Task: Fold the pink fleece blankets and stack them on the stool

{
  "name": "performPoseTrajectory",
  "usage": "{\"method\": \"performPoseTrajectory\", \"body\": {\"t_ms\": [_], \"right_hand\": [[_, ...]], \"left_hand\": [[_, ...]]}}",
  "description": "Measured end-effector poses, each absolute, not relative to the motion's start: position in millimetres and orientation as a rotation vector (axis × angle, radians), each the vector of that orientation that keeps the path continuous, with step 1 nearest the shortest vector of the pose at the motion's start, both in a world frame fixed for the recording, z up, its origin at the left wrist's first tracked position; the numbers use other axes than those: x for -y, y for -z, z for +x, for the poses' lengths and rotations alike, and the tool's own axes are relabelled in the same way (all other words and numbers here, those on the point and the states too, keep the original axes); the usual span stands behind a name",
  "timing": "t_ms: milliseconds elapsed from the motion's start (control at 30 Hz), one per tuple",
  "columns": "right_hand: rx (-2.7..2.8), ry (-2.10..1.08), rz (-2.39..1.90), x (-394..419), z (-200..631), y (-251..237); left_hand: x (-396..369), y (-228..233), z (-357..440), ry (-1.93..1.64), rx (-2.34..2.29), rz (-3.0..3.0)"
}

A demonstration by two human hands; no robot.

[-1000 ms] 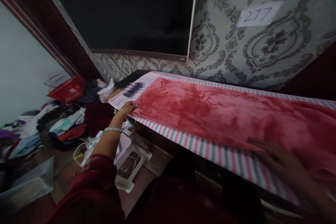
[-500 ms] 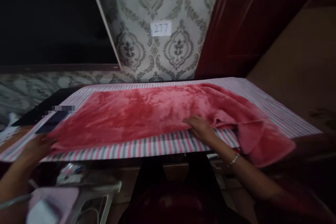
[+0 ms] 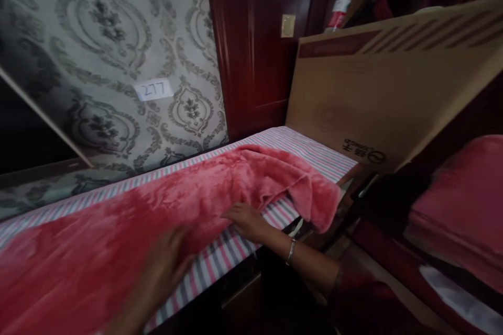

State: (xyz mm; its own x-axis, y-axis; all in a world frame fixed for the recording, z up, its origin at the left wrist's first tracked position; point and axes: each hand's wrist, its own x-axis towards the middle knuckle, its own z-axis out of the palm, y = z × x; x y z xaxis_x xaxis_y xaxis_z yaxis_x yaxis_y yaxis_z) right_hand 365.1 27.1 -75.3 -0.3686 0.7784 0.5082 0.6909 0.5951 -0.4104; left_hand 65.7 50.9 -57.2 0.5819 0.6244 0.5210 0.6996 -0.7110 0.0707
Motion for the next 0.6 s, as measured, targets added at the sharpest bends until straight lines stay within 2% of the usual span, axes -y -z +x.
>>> {"method": "performPoseTrajectory", "body": {"t_ms": [67, 167, 267, 333, 467, 600], "right_hand": [[2.058, -0.101, -1.101, -16.8, 373.8, 68.4], [1.747, 0.127, -1.11, 9.4, 409.7, 60.4], [1.295, 0.388, -1.314, 41.3, 465.7, 64.2], [0.996, 0.405, -1.436, 58.7, 501.2, 76.2], [0.519, -0.026, -1.443, 72.3, 537.9, 106.6], [0.366, -0.487, -1.345, 63.9, 538.8, 110.0]], "left_hand": [[-53.0, 71.4, 122.0, 0.634, 0.918, -2.774], [-51.4, 79.3, 177.1, 0.381, 0.954, -2.775], [-53.6, 75.7, 197.2, 0.235, 1.081, -2.719], [-55.7, 70.7, 200.6, 0.213, 1.154, -2.687], [-55.4, 61.8, 202.7, 0.227, 1.28, -2.637], [-53.4, 60.6, 201.6, 0.213, 1.246, -2.64]]}}
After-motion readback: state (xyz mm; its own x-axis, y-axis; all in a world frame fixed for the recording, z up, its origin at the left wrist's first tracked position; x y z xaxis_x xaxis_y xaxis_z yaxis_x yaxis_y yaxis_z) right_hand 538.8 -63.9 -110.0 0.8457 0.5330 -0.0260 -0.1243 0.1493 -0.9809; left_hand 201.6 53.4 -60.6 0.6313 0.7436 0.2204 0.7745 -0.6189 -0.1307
